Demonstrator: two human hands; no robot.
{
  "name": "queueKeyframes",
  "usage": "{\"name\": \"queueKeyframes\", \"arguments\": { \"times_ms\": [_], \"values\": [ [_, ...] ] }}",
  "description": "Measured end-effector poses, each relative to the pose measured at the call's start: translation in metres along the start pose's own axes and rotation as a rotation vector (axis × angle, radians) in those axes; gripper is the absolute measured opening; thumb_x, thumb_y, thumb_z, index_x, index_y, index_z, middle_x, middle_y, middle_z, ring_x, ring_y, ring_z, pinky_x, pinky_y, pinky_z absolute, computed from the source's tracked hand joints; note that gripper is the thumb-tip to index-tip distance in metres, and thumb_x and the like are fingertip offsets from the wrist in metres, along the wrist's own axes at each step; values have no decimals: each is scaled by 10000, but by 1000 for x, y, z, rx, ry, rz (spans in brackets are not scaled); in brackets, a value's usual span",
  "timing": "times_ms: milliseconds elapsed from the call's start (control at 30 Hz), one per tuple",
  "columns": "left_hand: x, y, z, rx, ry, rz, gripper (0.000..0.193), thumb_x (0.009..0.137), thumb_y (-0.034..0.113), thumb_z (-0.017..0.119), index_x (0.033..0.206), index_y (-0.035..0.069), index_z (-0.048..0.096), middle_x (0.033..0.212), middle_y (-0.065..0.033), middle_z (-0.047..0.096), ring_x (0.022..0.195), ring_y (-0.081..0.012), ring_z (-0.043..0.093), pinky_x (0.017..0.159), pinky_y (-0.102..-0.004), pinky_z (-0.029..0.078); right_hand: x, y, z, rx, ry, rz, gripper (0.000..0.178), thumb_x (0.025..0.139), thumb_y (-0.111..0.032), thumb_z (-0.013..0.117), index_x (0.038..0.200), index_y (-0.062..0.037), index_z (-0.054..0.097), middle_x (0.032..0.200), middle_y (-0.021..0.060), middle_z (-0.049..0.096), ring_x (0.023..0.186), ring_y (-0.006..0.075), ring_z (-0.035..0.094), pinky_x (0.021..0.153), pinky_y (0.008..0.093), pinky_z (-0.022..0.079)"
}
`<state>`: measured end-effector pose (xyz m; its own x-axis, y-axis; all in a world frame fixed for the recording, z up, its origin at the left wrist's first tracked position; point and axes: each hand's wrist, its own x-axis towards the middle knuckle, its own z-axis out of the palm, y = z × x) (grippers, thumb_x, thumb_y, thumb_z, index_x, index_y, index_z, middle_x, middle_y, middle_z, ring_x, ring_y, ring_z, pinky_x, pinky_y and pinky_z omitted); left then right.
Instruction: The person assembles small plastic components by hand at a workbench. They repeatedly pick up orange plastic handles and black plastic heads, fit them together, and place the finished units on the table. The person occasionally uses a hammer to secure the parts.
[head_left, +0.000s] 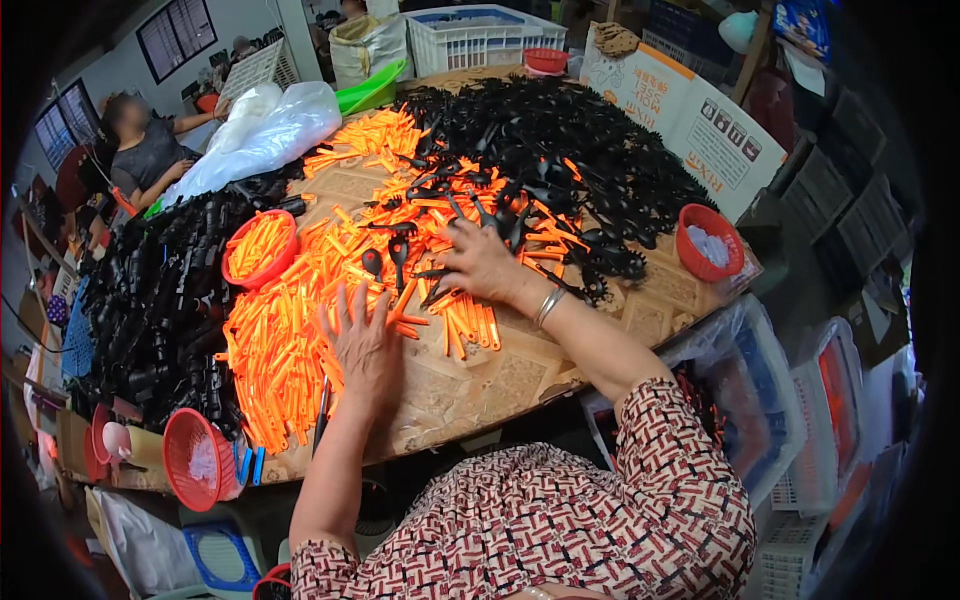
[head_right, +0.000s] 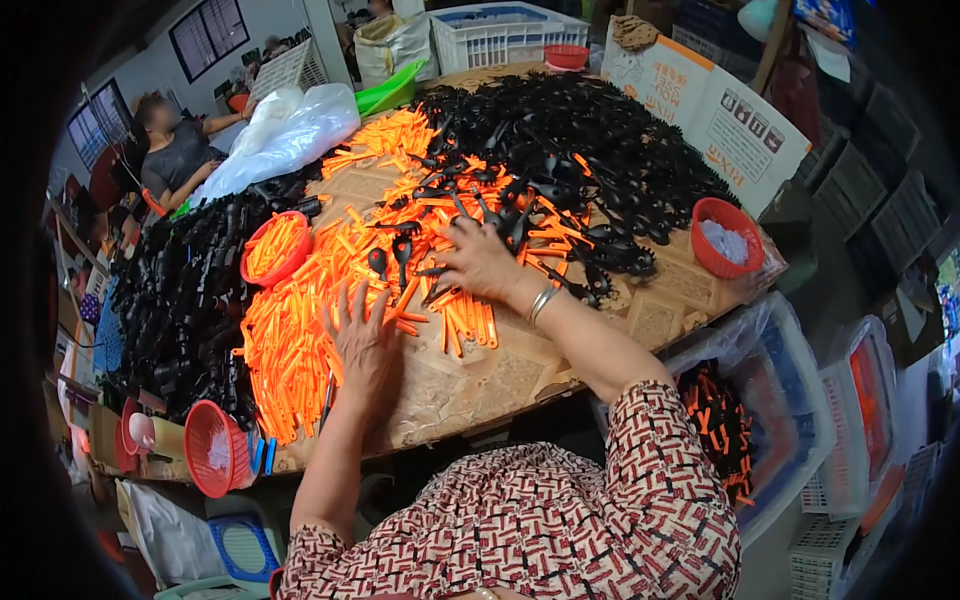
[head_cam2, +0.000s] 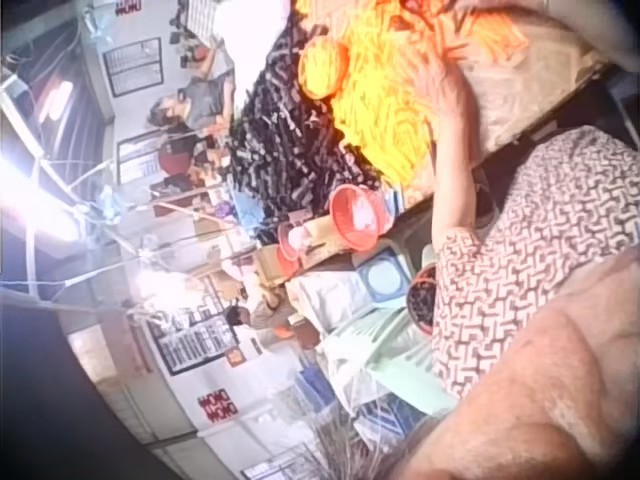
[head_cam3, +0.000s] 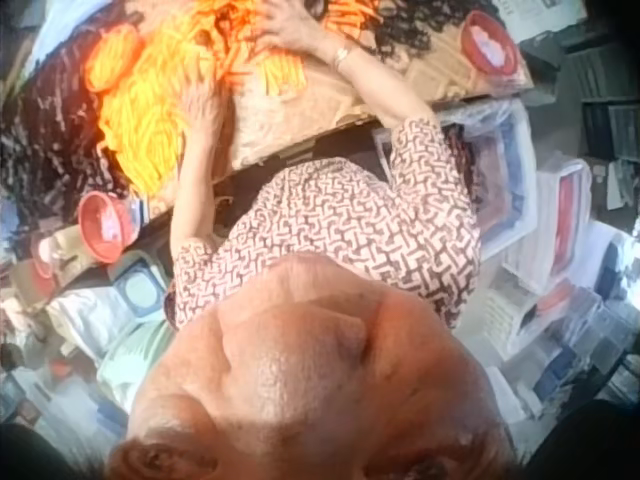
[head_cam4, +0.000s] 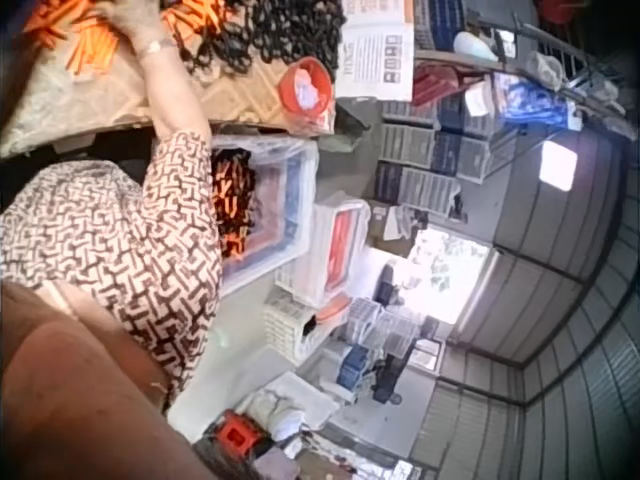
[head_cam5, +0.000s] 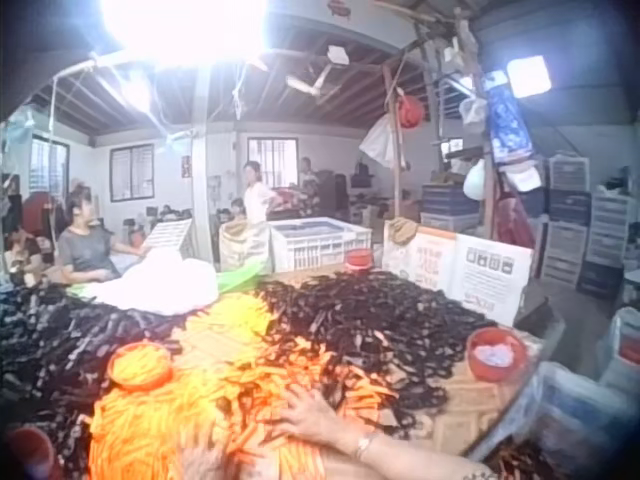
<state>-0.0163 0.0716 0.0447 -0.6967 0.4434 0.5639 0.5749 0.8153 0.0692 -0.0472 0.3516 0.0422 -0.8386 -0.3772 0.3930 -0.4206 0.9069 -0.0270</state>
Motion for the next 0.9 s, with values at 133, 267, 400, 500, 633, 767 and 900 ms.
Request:
{"name": "queueKeyframes", "arguments": {
  "times_ms": [133,267,400,500,633,767,900],
  "values": [
    [74,-11,61,-25,31,60,586,913,480,693,1435,248,562,1574,-110,430,1485,-417,332,1207,-652,150,-28,-56,0,38,94,-107,680,845,-620,691,1373,-202,602,1553,130,415,1479,356,310,1082,634,304],
    [140,-36,87,23,-204,-117,833,845,773,600,1531,315,480,1622,-90,384,1476,-441,334,1177,-667,217,-32,-82,17,129,49,21,834,857,-759,608,1477,-207,534,1670,141,243,1557,394,142,1186,713,94],
    [151,-55,108,-100,-324,-73,824,826,755,641,1506,309,510,1607,-108,412,1438,-437,408,1166,-651,268,-36,-78,22,98,57,85,831,856,-697,648,1500,-190,511,1683,149,209,1567,405,88,1171,737,94],
    [132,-64,103,-313,-337,146,746,831,654,706,1444,248,578,1573,-118,445,1397,-419,458,1151,-558,363,-34,-78,21,91,122,135,928,787,-633,747,1539,-180,448,1685,161,185,1563,410,88,1163,737,100],
    [107,-60,68,-539,-459,393,607,835,499,770,1337,174,668,1495,-131,529,1354,-371,521,1119,-473,428,-42,-69,19,115,99,208,966,764,-548,805,1566,-188,405,1682,160,169,1567,402,78,1165,724,146],
    [101,-68,62,-569,-409,664,562,770,200,816,1316,152,690,1420,-136,606,1250,-345,611,1037,-453,503,-55,-47,39,56,153,166,793,765,-441,832,1436,-134,541,1589,135,365,1513,377,255,1161,664,232],
    [79,-46,20,-573,-581,737,696,771,176,826,1431,201,604,1487,-88,558,1320,-321,564,1110,-467,441,-66,-39,22,59,206,178,594,760,-351,834,1250,-92,619,1500,134,467,1447,363,360,1140,575,282]
  ]
}}
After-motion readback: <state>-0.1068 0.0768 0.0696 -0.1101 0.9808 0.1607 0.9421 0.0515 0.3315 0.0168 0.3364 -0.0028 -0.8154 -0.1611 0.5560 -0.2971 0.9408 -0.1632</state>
